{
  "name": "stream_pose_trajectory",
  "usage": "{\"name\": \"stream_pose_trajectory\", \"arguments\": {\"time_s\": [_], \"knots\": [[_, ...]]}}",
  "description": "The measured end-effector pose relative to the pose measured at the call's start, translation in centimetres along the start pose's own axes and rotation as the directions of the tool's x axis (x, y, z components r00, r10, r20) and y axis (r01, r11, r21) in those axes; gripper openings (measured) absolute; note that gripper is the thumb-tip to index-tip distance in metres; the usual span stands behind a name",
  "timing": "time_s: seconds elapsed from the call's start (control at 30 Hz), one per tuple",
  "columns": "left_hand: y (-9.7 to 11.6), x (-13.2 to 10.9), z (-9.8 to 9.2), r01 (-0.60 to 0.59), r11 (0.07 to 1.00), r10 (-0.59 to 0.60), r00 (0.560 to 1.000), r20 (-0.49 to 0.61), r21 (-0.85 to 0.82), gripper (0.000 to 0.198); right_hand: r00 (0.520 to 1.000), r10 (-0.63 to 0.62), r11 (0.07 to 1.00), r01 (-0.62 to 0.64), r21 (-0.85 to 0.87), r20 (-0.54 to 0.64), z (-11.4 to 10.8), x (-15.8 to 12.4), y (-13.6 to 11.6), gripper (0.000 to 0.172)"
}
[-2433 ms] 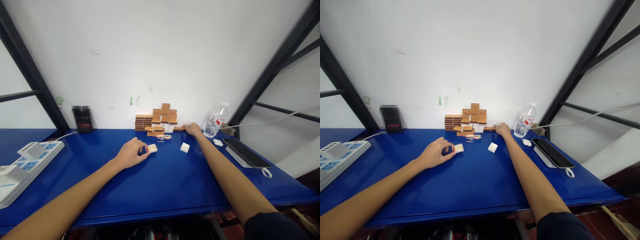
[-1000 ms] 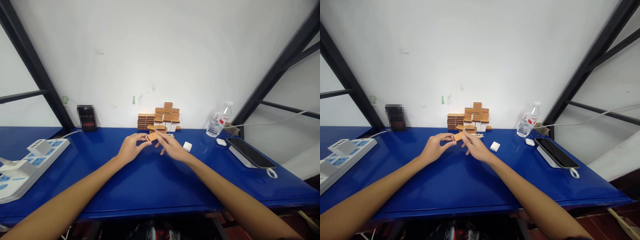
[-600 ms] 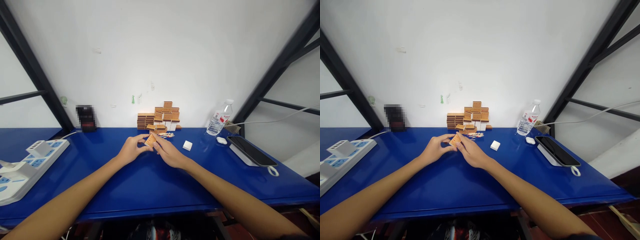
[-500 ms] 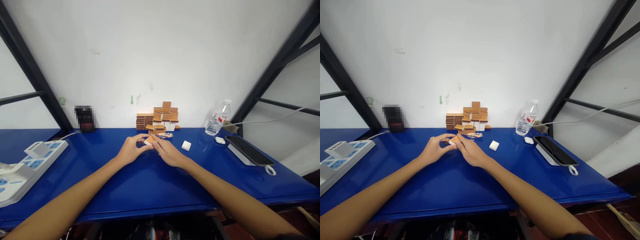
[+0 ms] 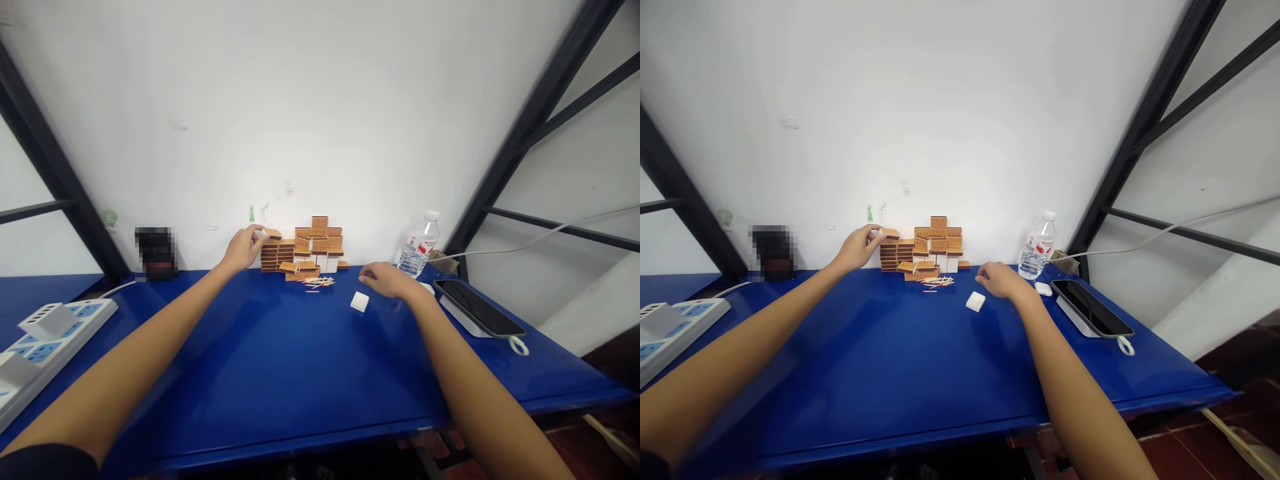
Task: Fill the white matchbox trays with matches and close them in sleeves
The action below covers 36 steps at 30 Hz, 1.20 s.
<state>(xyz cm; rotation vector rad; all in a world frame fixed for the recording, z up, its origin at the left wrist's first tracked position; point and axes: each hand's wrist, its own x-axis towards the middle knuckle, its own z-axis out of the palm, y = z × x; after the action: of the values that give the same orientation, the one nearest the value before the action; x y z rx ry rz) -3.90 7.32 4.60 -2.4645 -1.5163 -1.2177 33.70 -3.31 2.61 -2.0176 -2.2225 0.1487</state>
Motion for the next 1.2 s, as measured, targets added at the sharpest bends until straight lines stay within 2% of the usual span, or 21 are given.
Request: {"name": "stream_pose_trajectory", "arguments": {"time_s": [0.13,0.33,0.5,0.57,0.67,0.77,0.87,0.93,1.0,1.1,1.13,1.2], "knots": [[-0.5,1.4,1.0,-0.007,1.000,0.008,0.999,0.040,-0.011,0.036,0.999,0.048,0.999,-0.048,0.017,0.019,0.4,0.5,1.8,0.030],[0.4,1.8,2.4,-0.065,0.998,0.065,0.998,0.016,0.007,0.034,0.998,0.048,0.997,-0.049,0.054,0.030,0.1,0.2,1.3,0.031],[1.3,2.2,3.3,-0.043,0.997,0.044,0.999,-0.018,0.065,0.033,0.997,0.017,0.992,-0.027,0.121,0.080,-0.2,-0.1,1.5,0.030],[1.5,2.0,3.4,-0.032,0.995,0.035,0.999,-0.038,0.093,0.031,0.988,-0.034,0.976,0.001,0.216,0.151,-0.2,-0.3,1.7,0.041],[1.7,1.7,3.2,-0.005,0.996,0.011,0.998,-0.064,0.087,0.025,0.950,-0.152,0.941,0.054,0.335,0.274,-0.2,-0.8,1.9,0.065],[1.8,1.4,3.1,0.008,0.998,-0.004,0.998,-0.065,0.067,0.023,0.921,-0.215,0.933,0.096,0.346,0.324,0.0,-1.1,1.6,0.077],[2.2,1.6,3.2,0.001,0.998,0.003,0.998,-0.056,0.068,0.020,0.916,-0.187,0.948,0.074,0.309,0.354,0.5,-0.8,1.0,0.081],[2.7,1.9,3.1,0.003,0.997,0.000,0.999,-0.041,0.078,0.019,0.917,-0.160,0.957,0.053,0.285,0.364,1.0,-0.5,0.5,0.077],[3.5,1.8,3.1,0.033,0.993,-0.028,0.998,-0.051,0.109,0.020,0.924,-0.164,0.961,0.072,0.265,0.345,1.4,-0.3,-0.1,0.060],[5.4,-0.1,2.9,0.091,0.983,-0.066,0.985,-0.159,0.159,0.019,0.931,-0.214,0.959,0.144,0.244,0.295,1.8,-0.3,-1.5,0.037],[6.1,-1.2,2.8,0.065,0.985,-0.038,0.986,-0.163,0.158,0.019,0.931,-0.237,0.954,0.170,0.247,0.277,1.9,-0.3,-2.1,0.034],[7.3,-3.9,2.7,-0.064,0.989,0.074,0.995,-0.067,0.133,0.018,0.925,-0.300,0.930,0.230,0.286,0.233,2.3,-0.6,-3.7,0.030]]}}
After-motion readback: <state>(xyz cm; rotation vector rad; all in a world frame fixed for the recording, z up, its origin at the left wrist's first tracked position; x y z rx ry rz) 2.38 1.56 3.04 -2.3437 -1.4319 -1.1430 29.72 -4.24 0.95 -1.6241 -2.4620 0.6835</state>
